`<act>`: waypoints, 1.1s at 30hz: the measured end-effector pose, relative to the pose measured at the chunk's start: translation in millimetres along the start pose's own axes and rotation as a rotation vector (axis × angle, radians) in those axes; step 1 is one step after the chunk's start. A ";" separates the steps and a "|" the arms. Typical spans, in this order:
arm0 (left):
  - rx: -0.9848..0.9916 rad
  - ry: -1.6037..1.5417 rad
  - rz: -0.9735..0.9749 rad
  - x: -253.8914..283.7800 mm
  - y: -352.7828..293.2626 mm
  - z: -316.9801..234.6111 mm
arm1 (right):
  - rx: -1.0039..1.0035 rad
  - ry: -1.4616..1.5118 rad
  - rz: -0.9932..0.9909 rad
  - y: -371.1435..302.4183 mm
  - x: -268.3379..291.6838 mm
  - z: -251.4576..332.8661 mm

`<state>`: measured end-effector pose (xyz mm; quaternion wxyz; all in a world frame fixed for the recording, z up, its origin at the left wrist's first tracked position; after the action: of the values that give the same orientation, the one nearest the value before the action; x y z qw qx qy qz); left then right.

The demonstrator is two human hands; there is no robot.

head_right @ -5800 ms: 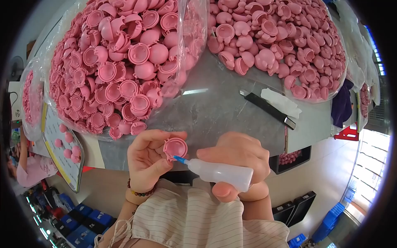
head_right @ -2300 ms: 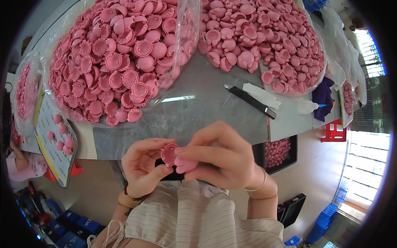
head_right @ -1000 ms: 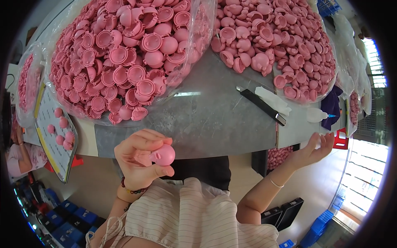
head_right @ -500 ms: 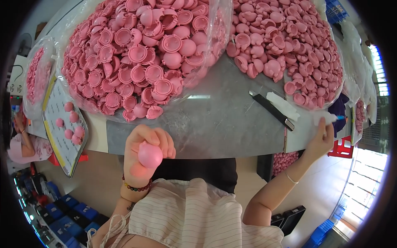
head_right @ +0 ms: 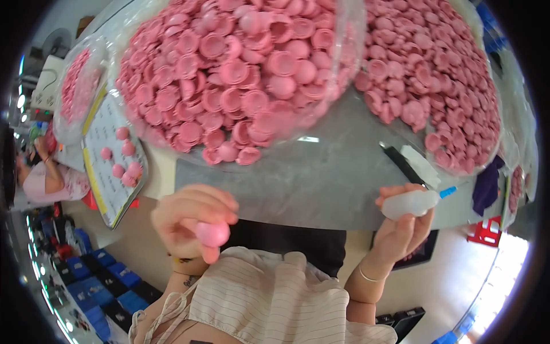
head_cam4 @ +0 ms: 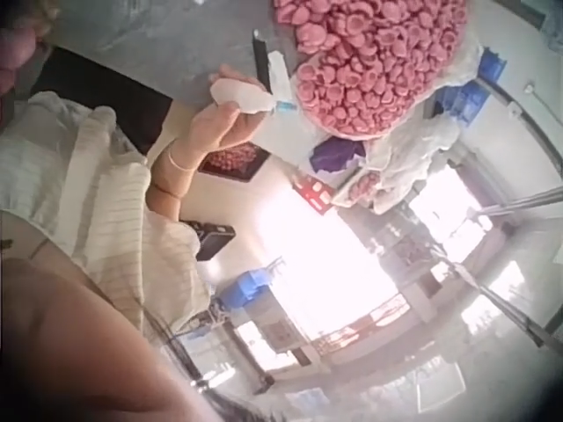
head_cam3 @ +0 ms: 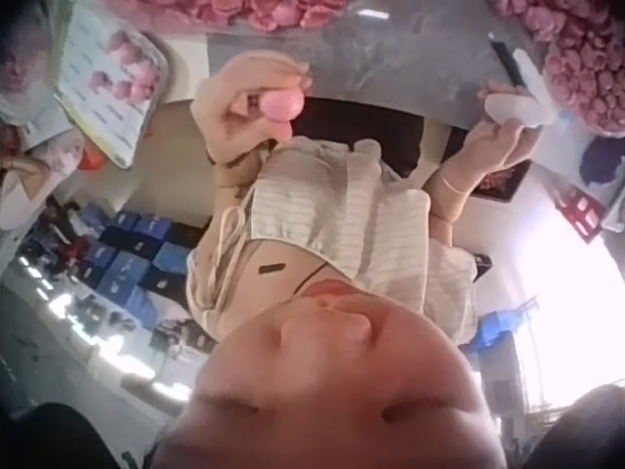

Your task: Assembling two pink plastic hemispherical halves into a ball using glue.

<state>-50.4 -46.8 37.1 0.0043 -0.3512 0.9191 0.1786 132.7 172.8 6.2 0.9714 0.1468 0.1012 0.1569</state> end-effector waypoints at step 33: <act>-0.103 1.223 -0.230 17.8 17.7 4.4 | -0.030 -0.005 0.061 -16.3 1.1 23.0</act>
<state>-75.8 -44.6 36.4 -0.5203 -0.4864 0.7018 -0.0121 143.8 152.5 22.4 0.9685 0.1354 0.0919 0.1876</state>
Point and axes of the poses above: each hand's wrist, its own y-axis towards the middle knuckle, its own x-axis out of the back of the hand, z = x × y, the point moved 3 cm from there along y, towards the middle knuckle, and after that the axes turned 7 degrees about -z, right-handed, at the moved point
